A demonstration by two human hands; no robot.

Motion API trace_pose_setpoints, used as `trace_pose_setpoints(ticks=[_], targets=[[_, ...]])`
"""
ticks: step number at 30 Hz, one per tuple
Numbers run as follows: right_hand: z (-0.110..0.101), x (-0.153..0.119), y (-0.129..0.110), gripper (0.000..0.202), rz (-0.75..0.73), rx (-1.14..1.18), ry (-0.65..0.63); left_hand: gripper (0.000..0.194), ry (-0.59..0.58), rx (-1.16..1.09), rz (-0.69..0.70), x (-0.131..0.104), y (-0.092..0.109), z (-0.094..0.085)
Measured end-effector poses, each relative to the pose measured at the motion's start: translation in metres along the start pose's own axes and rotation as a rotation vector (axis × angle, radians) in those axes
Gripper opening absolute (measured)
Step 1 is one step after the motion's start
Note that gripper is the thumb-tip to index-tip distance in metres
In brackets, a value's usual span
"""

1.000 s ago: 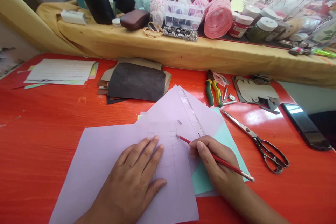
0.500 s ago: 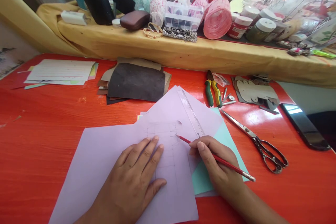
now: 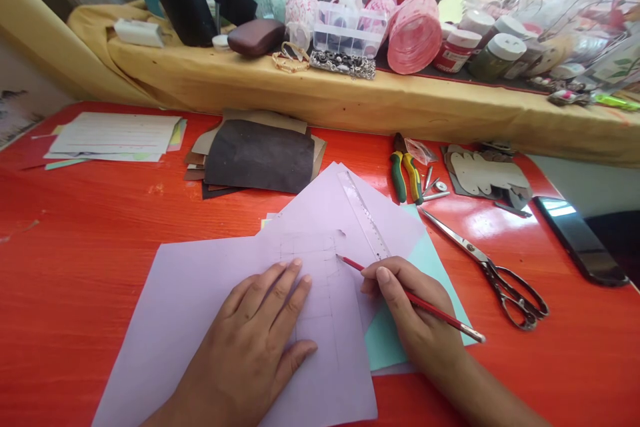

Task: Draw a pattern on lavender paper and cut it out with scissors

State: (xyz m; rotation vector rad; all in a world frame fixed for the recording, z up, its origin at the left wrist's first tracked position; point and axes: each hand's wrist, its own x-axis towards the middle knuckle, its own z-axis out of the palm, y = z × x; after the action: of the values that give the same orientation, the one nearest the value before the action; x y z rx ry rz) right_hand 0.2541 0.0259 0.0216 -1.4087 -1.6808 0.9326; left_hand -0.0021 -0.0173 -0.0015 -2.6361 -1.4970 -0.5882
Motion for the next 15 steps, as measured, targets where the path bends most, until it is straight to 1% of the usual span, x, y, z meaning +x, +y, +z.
trace_pose_setpoints(ticks=[6, 15], targets=[[0.0000, -0.0004, -0.0001, 0.032, 0.007, -0.007, -0.003, 0.046, 0.004, 0.003, -0.001, -0.0021, -0.0001, 0.0018], [0.0005, -0.0011, -0.0001, 0.031, 0.007, -0.015, -0.004, 0.047, 0.002, -0.002, 0.008, 0.0004, -0.0008, 0.0000]])
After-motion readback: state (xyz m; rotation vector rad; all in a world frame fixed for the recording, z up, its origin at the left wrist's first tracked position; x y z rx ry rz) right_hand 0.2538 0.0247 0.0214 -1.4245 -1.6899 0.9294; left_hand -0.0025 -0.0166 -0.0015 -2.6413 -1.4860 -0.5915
